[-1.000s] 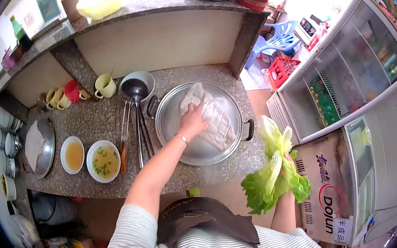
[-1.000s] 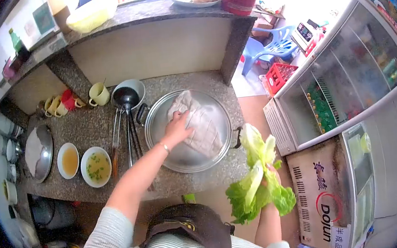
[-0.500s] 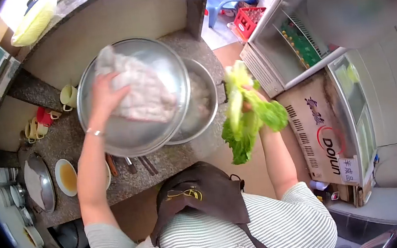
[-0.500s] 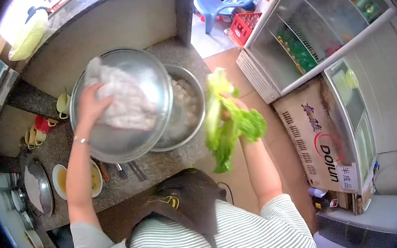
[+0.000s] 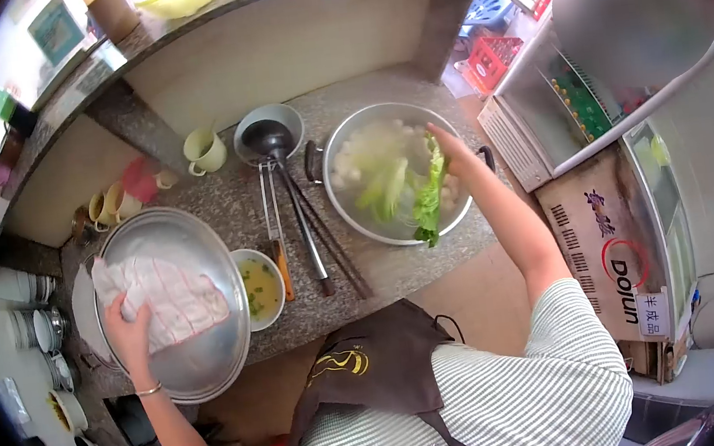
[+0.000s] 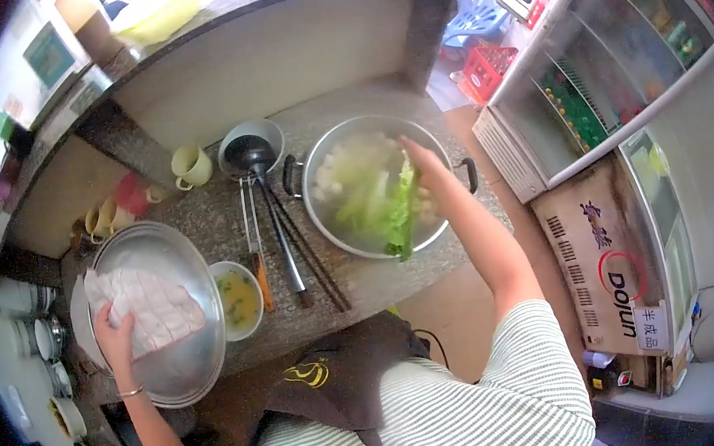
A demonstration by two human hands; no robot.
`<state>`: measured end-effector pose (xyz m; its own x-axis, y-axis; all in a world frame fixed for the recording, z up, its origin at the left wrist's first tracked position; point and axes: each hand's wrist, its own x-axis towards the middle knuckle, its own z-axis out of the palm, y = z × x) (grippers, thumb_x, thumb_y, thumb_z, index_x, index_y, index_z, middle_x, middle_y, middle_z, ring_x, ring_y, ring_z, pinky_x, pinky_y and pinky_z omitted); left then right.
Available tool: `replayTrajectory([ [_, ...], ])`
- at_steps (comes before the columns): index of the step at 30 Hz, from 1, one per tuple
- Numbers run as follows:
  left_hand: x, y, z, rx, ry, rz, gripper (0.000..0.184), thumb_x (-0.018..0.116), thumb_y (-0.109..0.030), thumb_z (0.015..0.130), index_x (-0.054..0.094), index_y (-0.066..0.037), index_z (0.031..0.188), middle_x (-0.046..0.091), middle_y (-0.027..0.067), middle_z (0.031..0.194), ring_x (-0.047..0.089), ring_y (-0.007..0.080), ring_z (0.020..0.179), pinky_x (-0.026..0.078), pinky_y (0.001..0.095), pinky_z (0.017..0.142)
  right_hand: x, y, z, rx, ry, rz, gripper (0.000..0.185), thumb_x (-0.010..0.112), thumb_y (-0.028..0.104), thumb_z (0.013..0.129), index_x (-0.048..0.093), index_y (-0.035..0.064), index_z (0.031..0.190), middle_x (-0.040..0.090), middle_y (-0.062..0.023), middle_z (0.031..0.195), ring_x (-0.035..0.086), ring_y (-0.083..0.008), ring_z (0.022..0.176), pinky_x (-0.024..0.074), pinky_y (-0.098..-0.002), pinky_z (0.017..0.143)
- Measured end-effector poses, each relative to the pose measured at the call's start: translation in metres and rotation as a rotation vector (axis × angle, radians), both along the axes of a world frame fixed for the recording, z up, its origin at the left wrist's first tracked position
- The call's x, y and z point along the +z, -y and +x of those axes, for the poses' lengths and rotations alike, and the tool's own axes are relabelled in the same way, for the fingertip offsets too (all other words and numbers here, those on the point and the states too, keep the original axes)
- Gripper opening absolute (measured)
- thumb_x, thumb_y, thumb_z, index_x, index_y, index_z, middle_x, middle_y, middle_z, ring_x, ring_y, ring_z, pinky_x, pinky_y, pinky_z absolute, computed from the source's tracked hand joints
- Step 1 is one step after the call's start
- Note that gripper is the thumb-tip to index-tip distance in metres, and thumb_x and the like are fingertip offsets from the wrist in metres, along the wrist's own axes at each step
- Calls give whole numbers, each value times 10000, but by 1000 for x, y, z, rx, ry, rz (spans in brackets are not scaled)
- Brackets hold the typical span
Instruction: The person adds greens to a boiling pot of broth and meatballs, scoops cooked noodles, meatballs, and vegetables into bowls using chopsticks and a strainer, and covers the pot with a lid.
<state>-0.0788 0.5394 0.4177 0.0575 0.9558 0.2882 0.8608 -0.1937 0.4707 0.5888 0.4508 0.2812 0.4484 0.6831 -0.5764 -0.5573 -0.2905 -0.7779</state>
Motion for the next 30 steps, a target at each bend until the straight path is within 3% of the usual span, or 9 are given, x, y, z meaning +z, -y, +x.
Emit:
replayTrajectory([
  [5,-14,22,-117,193,25,17,468,695,-191,610,587,4,1022,558,143,982,541,286,932,421,332,831,98,12,-14,4,363,37,272,565,364,827,582,110,924,535,-30,666,510,-157,527,447,-325,472],
  [9,-8,37,-189,331,-13,25,466,698,-196,610,590,5,1016,561,156,997,541,290,940,424,342,833,117,23,-7,2,-33,212,247,398,337,853,539,135,864,458,46,565,417,-56,422,309,-194,307],
  [15,-44,21,-264,416,103,-23,487,691,-226,619,584,21,1025,564,179,1009,545,304,947,423,354,844,12,46,-30,-50,-256,41,228,429,308,866,518,117,780,487,-31,568,420,-134,430,311,-257,329],
  [18,-46,9,-293,506,2,-35,527,707,-246,616,572,29,1045,564,202,1068,542,316,977,413,360,868,58,27,-41,-16,-555,182,215,434,294,883,514,132,767,482,-29,567,424,-130,431,320,-249,334],
  [20,-53,3,-305,496,-29,-24,557,713,-271,646,550,43,1076,571,191,1056,541,305,977,405,351,881,86,24,-15,218,-248,541,214,424,293,896,528,139,788,512,-30,635,438,-128,452,331,-233,344],
  [21,-63,-3,-319,400,198,-76,579,711,-279,675,528,55,1111,565,189,1096,539,288,996,406,344,882,120,24,-65,-252,26,479,233,428,325,902,530,148,790,501,-14,652,439,-123,477,352,-244,375],
  [24,-65,-24,-316,523,-61,-39,521,703,-250,690,550,12,1114,600,181,1048,561,237,955,429,321,841,2,26,-80,-257,312,368,313,476,438,849,532,139,774,497,-24,598,513,-158,550,435,-311,494],
  [26,-101,-46,-351,419,58,-5,497,671,-235,703,548,43,1096,611,169,994,562,258,920,416,327,844,-37,15,-118,-443,-229,258,391,450,520,845,534,146,769,424,-3,550,440,-141,485,373,-269,426],
  [30,-117,-80,-367,490,100,-20,549,648,-230,712,501,98,1127,558,194,1111,534,260,980,393,317,880,27,12,-126,-528,-64,179,511,443,653,786,532,150,769,456,-17,607,429,-158,491,360,-286,435],
])
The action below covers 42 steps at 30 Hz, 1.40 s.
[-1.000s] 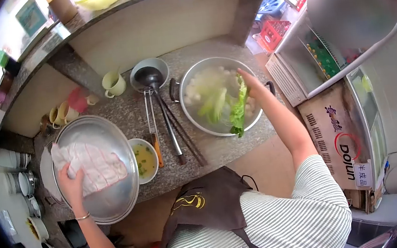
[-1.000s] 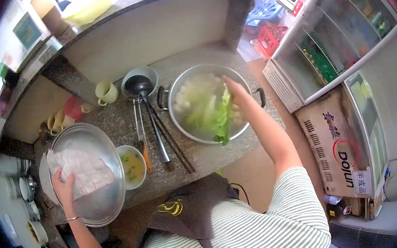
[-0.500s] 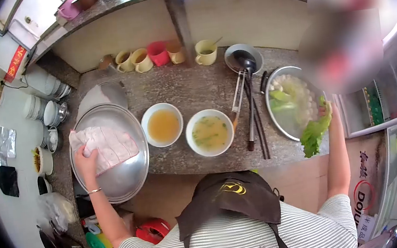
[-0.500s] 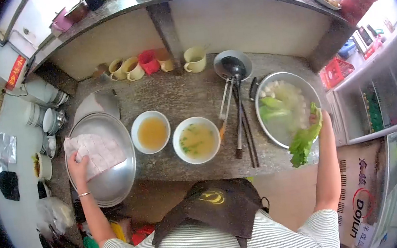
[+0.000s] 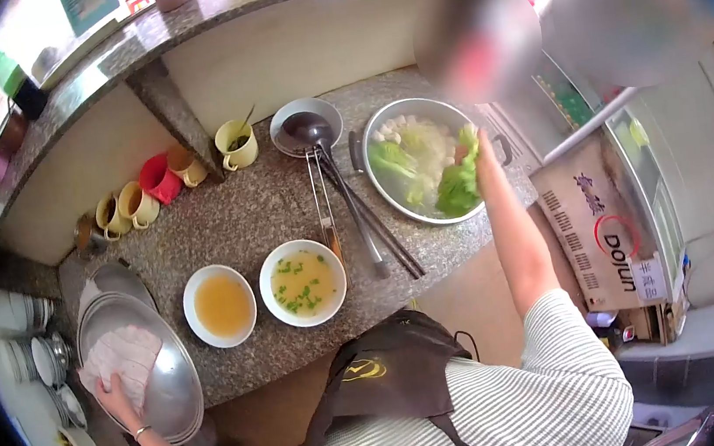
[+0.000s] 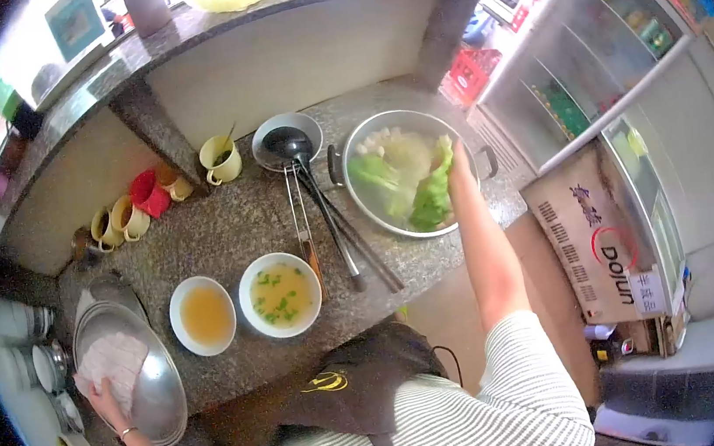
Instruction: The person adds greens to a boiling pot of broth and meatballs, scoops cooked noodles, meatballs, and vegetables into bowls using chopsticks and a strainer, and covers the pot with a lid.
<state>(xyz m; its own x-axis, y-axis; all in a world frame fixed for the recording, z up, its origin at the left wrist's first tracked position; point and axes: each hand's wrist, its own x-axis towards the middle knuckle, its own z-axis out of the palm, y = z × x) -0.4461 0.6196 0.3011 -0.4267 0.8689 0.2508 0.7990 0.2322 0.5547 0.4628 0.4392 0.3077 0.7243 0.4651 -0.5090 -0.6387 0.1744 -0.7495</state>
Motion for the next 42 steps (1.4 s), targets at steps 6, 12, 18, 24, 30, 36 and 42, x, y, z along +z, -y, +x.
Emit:
replayTrajectory([
  [6,13,-33,22,68,22,-75,576,650,-242,717,490,91,1159,542,201,1145,533,255,999,397,318,883,8,9,-10,180,160,-135,480,487,603,799,538,125,785,521,-32,648,508,-173,557,426,-322,510],
  [12,-22,-80,10,75,-147,-39,603,666,-283,701,504,121,1119,540,262,1126,526,335,1029,402,359,898,26,33,9,196,93,-24,352,552,426,844,550,88,743,535,-20,618,508,-133,519,430,-260,482],
  [18,-62,-107,9,69,-136,-5,618,654,-309,703,501,113,1128,558,252,1104,539,352,1014,399,365,906,-32,74,-4,398,-70,-70,222,467,148,885,586,-13,982,613,-88,834,590,-176,730,505,-310,651],
  [24,-48,-115,21,151,-91,-85,630,652,-336,711,492,46,1186,553,235,1123,552,337,990,407,374,892,54,45,-17,159,97,71,249,525,136,861,520,10,1075,584,-92,1015,554,-203,940,431,-347,845],
  [30,-44,-103,34,189,-55,-99,698,659,-367,708,438,16,1247,547,250,1121,555,349,982,425,405,870,37,42,-29,117,118,22,230,542,121,861,511,92,1087,584,-31,1031,557,-157,946,460,-335,755],
  [36,-39,-75,54,188,-34,-142,735,662,-356,702,399,42,1262,529,286,1119,542,386,998,424,423,873,31,43,-29,182,167,17,248,571,134,853,504,86,1087,578,-16,1004,550,-148,923,444,-331,744],
  [42,-52,-61,55,204,-86,-108,724,676,-320,696,403,63,1247,515,293,1130,530,392,1012,420,416,886,36,46,-26,164,212,-4,225,597,123,838,498,92,1038,576,-11,971,555,-136,887,450,-316,705],
])
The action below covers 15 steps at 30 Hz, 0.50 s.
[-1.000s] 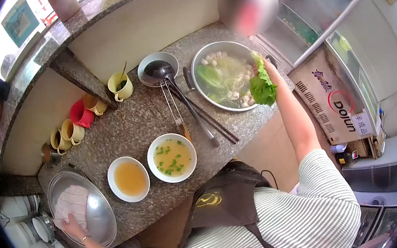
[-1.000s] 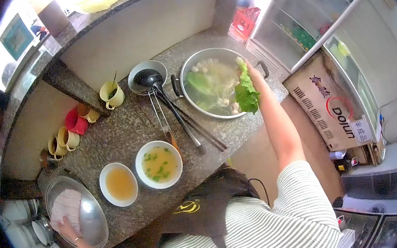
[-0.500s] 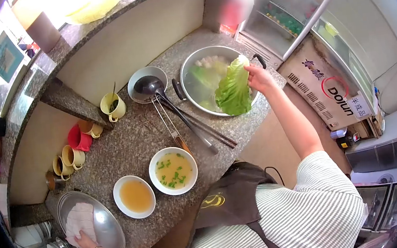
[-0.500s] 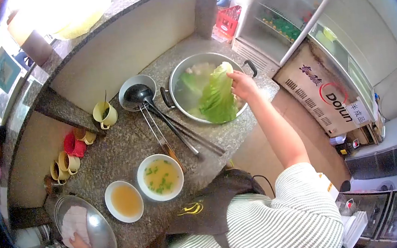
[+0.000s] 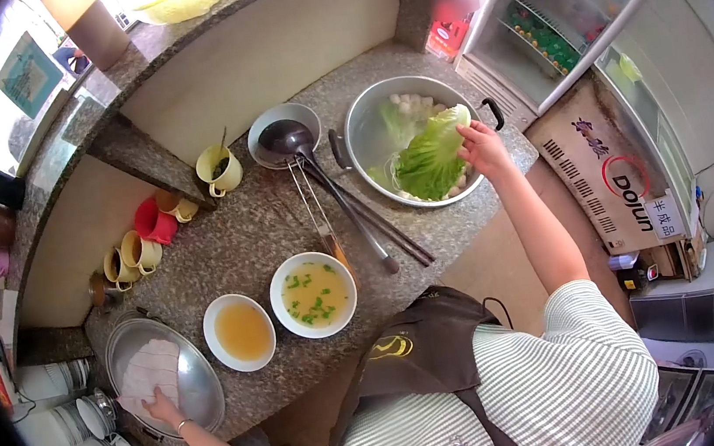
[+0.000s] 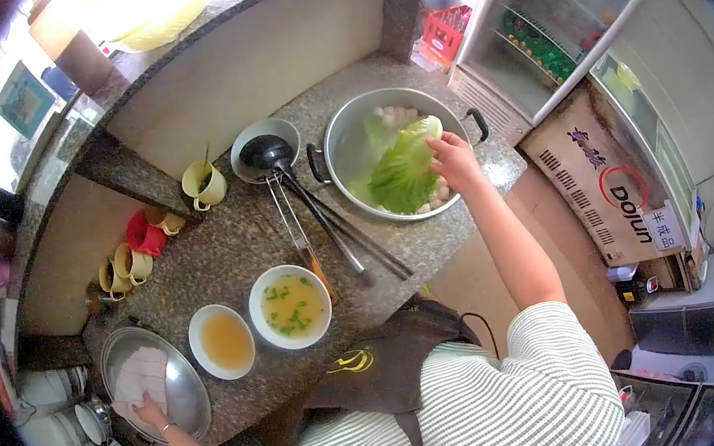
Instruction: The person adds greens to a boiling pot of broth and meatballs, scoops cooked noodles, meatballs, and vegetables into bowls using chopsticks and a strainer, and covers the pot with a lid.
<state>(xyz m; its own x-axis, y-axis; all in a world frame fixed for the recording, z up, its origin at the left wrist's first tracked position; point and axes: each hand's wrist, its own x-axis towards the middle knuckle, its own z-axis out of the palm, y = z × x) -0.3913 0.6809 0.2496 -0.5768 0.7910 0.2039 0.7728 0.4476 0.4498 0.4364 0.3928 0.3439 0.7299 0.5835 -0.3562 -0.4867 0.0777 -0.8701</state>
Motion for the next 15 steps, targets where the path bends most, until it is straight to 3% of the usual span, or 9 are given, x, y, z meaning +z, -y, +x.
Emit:
replayTrajectory([
  [2,1,2,24,-4,-5,17,705,683,-300,700,410,67,1237,521,282,1126,524,389,1018,412,415,896,-4,4,4,1,30,26,224,611,117,829,496,88,1020,575,-13,954,553,-129,882,450,-310,698],
  [4,7,-6,74,-223,-155,320,610,684,-237,724,450,72,1194,528,241,1136,506,361,1047,388,405,922,4,4,-4,-27,48,20,229,615,121,827,496,87,1019,573,-14,954,552,-127,880,452,-309,699],
  [6,45,5,213,-519,155,202,396,635,-131,772,523,42,1110,532,170,1129,509,282,1011,385,366,906,8,3,-16,-38,65,61,247,625,137,824,490,79,1022,568,-18,961,549,-123,882,452,-315,712],
  [7,55,31,285,-821,434,304,372,628,-96,762,529,-3,1108,547,125,1040,526,240,949,404,363,876,10,2,-23,-22,62,63,247,625,137,824,490,79,1022,568,-18,961,549,-123,882,452,-315,712],
  [8,118,97,386,-856,948,70,376,621,-79,750,527,-36,1111,528,83,1029,519,203,949,422,355,857,13,0,-32,-14,78,96,248,623,139,826,489,77,1024,565,-16,969,547,-123,887,451,-319,719],
  [10,150,151,497,-1378,540,79,443,631,-104,748,492,-67,1168,473,100,1161,490,246,1044,397,341,906,18,-4,-48,-15,78,117,238,609,132,836,484,73,1030,558,-14,993,536,-117,903,449,-316,722],
  [11,151,167,541,-1561,548,-6,527,636,-194,753,438,-61,1223,450,134,1206,419,291,1144,332,392,979,20,-5,-56,7,76,171,232,599,123,841,481,79,1035,553,-9,1006,528,-106,909,446,-308,716],
  [13,137,199,605,-1687,122,111,559,564,-303,809,387,-19,1257,425,189,1253,381,323,1194,266,426,1025,36,-1,-71,-7,31,226,239,599,120,840,475,84,1041,548,-4,1007,525,-103,914,444,-304,712],
  [15,133,212,640,-1733,137,114,504,530,-285,835,401,-2,1232,471,193,1197,433,327,1140,296,424,990,44,10,-67,-61,16,287,184,553,85,864,466,58,1024,555,-42,1014,554,-128,916,493,-276,730],
])
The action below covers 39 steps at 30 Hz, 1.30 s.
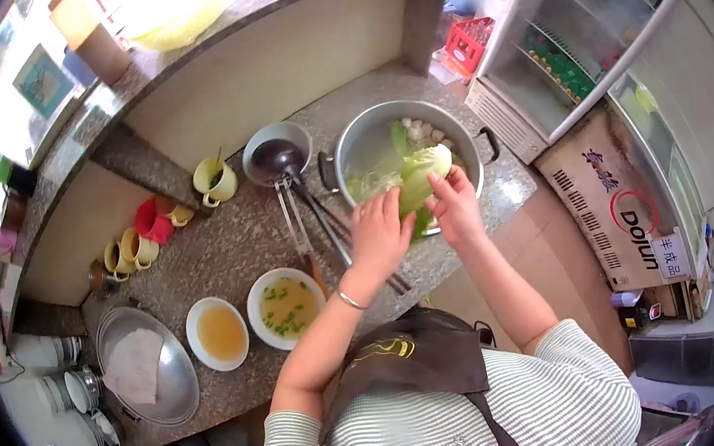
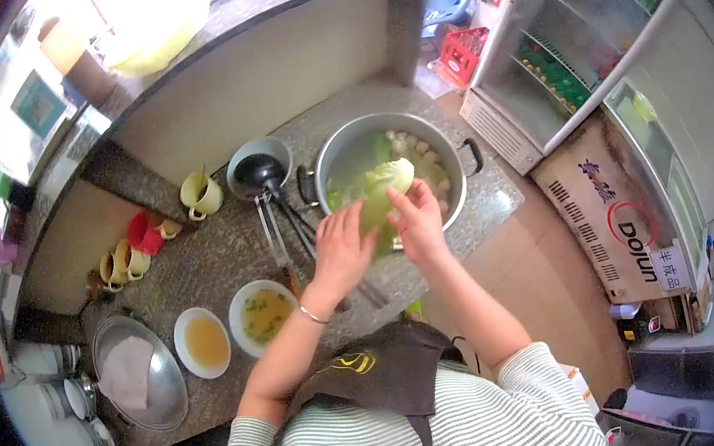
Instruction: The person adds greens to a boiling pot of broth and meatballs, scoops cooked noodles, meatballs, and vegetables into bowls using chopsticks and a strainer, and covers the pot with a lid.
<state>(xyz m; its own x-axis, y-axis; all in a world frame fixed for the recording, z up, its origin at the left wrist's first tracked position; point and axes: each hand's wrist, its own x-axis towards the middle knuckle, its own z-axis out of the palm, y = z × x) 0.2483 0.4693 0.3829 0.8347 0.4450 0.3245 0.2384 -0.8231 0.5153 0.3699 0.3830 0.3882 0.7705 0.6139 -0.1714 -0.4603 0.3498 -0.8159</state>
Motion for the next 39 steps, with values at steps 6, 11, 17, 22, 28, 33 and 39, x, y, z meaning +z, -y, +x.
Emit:
replayTrajectory([
  [6,-5,36,70,-58,32,0,356,543,-229,809,495,4,1074,574,155,931,541,299,901,381,410,800,-13,50,51,-41,-15,83,235,569,66,848,451,60,1051,542,-41,1030,556,-124,917,498,-286,751],
  [11,-28,72,108,-57,-44,-130,172,488,-165,835,487,-3,893,574,175,858,536,366,807,405,444,679,-36,81,72,-91,97,8,224,570,33,836,450,43,1024,547,-50,989,539,-113,907,458,-262,778],
  [17,-73,94,132,30,214,-754,183,411,-129,881,488,30,926,569,196,854,544,364,792,417,415,689,-52,101,85,42,598,4,280,597,-66,776,437,21,988,523,-74,991,514,-139,936,423,-270,821],
  [22,-75,86,137,239,351,-1374,256,371,-169,913,536,11,990,599,116,912,573,183,794,452,310,715,-18,101,106,76,983,209,342,603,-84,748,417,32,1011,514,-123,987,521,-209,927,430,-310,822],
  [28,-62,28,144,543,376,-1350,365,389,-251,933,441,-17,1209,499,110,1189,466,210,1111,403,385,917,-5,53,182,36,876,53,343,619,-22,780,445,8,1074,523,-119,1073,531,-190,1011,439,-294,863],
  [33,-35,-17,159,415,383,-1386,664,523,-287,886,160,-35,1381,244,163,1398,260,303,1292,361,494,944,-33,42,223,21,1208,-402,506,678,106,728,465,46,1183,529,-143,1149,517,-273,1068,404,-336,914],
  [39,-56,1,66,450,570,-1411,481,497,-243,902,339,-46,1310,402,143,1290,438,255,1165,403,430,925,-122,108,228,174,823,-397,434,644,85,778,470,23,1171,571,-102,1072,559,-196,984,454,-316,843],
])
